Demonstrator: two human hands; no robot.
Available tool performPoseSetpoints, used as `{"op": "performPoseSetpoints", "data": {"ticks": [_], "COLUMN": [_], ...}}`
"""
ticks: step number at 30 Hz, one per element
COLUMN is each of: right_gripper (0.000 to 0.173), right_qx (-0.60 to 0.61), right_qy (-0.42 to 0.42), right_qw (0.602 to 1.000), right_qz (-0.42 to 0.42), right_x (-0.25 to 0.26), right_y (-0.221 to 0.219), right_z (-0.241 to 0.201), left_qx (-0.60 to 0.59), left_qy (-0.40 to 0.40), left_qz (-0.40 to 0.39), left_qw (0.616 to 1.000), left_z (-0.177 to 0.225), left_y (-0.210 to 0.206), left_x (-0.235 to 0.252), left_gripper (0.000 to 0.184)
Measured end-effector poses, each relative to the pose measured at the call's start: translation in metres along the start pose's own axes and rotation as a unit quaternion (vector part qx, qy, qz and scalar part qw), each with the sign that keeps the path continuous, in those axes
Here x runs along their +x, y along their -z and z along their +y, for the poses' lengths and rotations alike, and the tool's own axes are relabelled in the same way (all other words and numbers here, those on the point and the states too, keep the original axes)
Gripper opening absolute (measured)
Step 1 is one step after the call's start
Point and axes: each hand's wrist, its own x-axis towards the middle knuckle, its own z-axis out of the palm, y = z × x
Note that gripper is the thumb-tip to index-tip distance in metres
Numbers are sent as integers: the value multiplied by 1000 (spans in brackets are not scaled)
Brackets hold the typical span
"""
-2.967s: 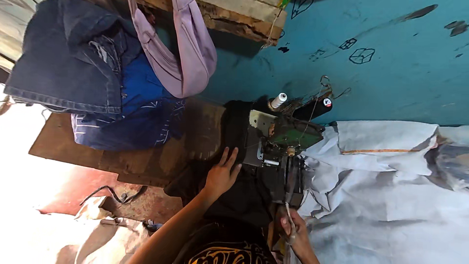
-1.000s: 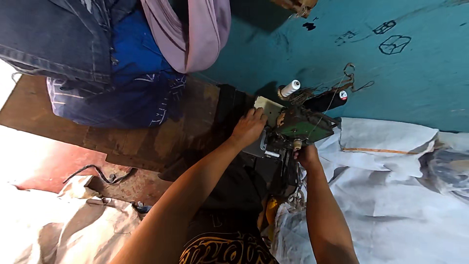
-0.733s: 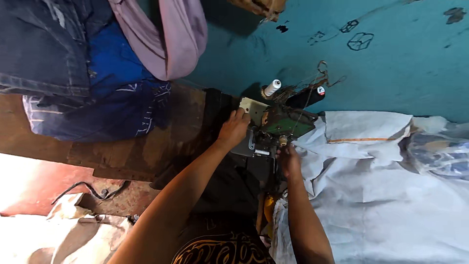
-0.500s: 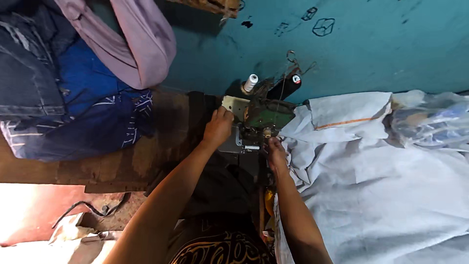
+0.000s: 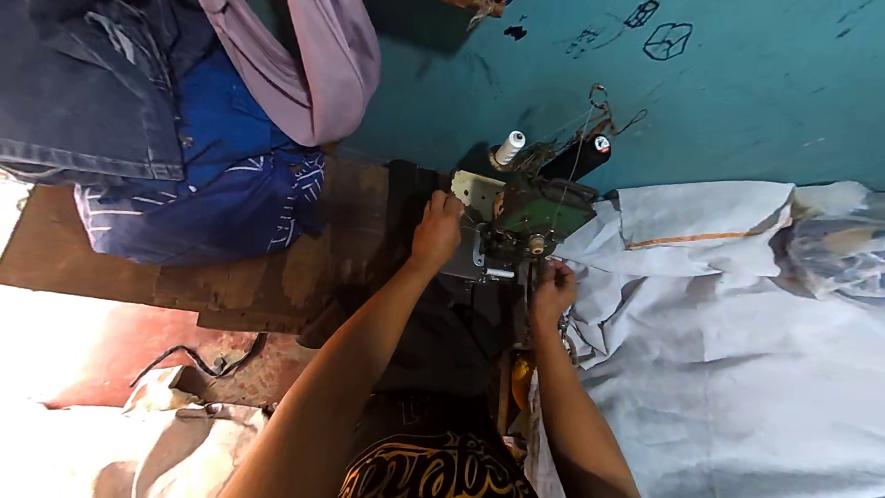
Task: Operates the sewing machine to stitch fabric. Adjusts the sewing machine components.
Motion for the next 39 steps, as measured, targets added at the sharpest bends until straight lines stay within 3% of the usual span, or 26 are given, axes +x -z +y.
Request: {"op": "performPoseSetpoints", "data": {"ticks": [2,5,10,17,21,26,32,36,39], "right_gripper": [22,21,18,12,10,13,21,19,19], "right_qx": [-40,-59,47,102,62,0,49,143,105], "right_qy": [15,-38,-96,-103,-91,-19,-57,-150,-156], "right_qw": [996,984,991,984,988,989,986,970,974], "right_qz": [-74,-166,-83,-103,-108,-146,-150,-125,-126], "right_x": [-1,-17,-21,-23,-23,-33,-37,-32,-32], "right_y": [3,-8,-42,-43,-47,-44,-41,-51,-49], "right_z": [-5,-13,-12,-18,-19,-14,-9,-18,-24], "left_qx": [-12,-18,-14,-6,0,5,13,15,1], "left_qy": [-3,-8,-14,-31,-33,-37,-33,-32,-48], "left_qz": [24,35,10,14,13,21,12,15,17], "left_qw": [1000,999,1000,999,999,999,999,999,999], "left_z": [-4,-6,-8,-11,-10,-11,-10,-10,-13], "left_y": [-2,-3,1,-2,-2,-2,-1,-2,-2], "left_x": [-2,-3,-2,-1,-1,-1,0,0,-2], "left_gripper": [27,26,27,27,26,26,27,26,28]}}
